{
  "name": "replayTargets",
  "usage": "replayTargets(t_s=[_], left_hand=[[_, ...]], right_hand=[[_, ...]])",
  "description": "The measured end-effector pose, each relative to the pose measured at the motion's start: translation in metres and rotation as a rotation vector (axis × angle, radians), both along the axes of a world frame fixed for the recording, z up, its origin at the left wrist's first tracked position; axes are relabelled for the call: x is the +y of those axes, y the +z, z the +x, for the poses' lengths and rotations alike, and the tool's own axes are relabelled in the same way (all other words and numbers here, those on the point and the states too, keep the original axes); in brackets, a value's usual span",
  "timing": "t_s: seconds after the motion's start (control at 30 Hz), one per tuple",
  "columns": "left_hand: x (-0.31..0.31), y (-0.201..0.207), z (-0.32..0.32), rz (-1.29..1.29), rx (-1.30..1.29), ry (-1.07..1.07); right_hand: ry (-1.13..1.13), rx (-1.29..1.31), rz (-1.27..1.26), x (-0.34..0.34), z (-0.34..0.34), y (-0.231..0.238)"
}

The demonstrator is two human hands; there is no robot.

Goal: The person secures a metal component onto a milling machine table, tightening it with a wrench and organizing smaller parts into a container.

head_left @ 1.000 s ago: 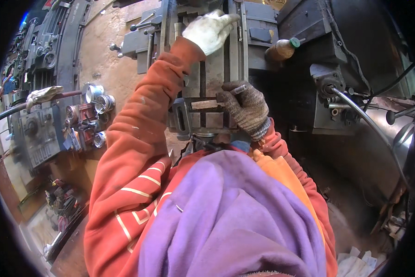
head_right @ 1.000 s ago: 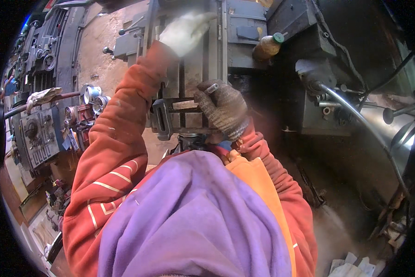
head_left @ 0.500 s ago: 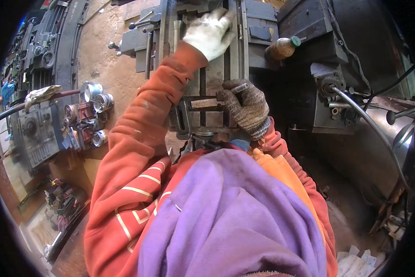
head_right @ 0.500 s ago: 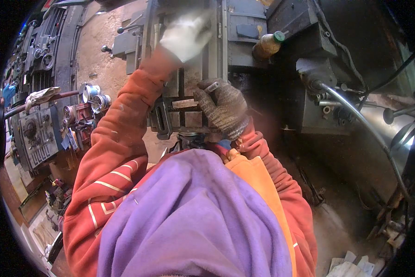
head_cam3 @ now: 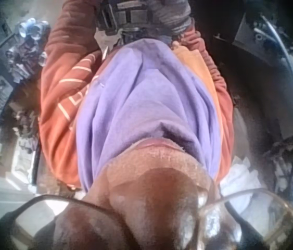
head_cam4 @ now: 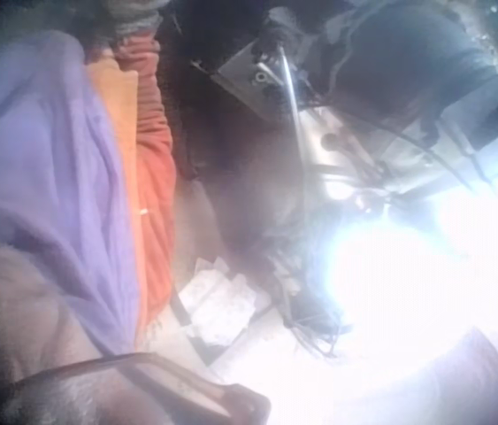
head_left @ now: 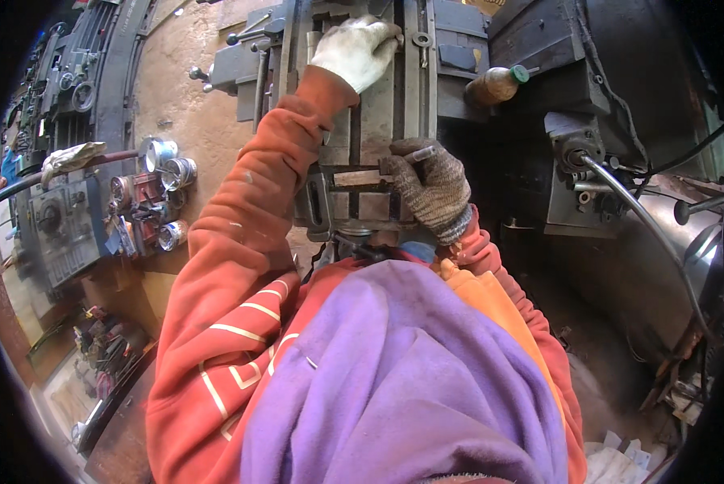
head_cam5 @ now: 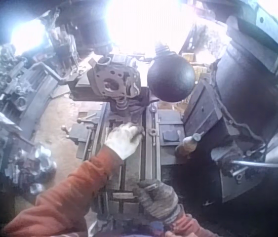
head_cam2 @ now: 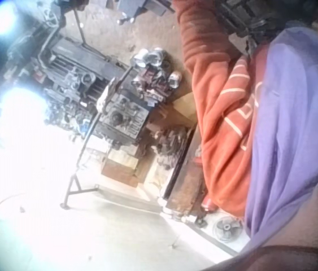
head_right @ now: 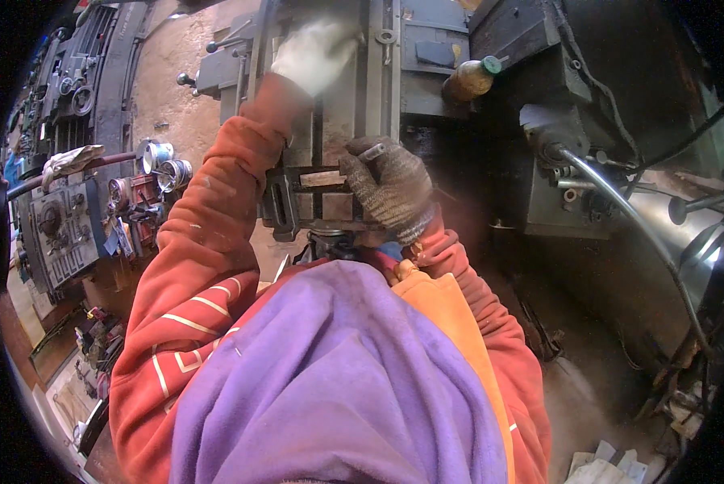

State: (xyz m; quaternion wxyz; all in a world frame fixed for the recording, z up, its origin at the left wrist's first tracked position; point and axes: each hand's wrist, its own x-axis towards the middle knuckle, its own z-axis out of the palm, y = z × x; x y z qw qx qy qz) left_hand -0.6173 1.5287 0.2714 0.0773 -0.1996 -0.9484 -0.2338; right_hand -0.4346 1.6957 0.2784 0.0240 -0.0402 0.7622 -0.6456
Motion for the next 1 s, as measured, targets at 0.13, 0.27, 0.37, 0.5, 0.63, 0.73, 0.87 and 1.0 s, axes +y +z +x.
replayTargets(t_s=[0.13, 0.27, 0.37, 0.5, 0.63, 0.73, 0.87, 1.0], left_hand=[[-0.001, -0.003, -0.003, 0.022, -0.040, 0.013], [-0.002, 0.004, -0.011, 0.113, 0.021, 0.080], [0.002, 0.004, -0.008, 0.090, 0.240, -0.013], [-0.002, 0.002, 0.005, -0.144, 0.148, -0.133], [0.000, 0.001, 0.011, -0.141, 0.324, -0.154], [-0.001, -0.001, 0.007, -0.187, 0.320, -0.176], [-0.004, -0.004, 0.002, -0.109, 0.211, -0.170], [0.000, -0.002, -0.002, -0.060, 0.059, -0.094]], right_hand=[[0.007, 0.039, 0.059, 0.001, -0.002, 0.001], [-0.001, -0.014, 0.050, 0.000, 0.000, 0.004], [-0.013, -0.014, 0.046, 0.000, 0.000, -0.002], [-0.009, 0.019, -0.007, 0.000, 0.000, -0.003], [0.003, -0.042, 0.031, 0.000, -0.001, 0.001], [-0.008, -0.077, -0.013, -0.001, 0.001, -0.003], [-0.008, -0.001, 0.054, 0.001, 0.000, -0.006], [-0.014, 0.034, 0.085, 0.001, 0.000, -0.009]])
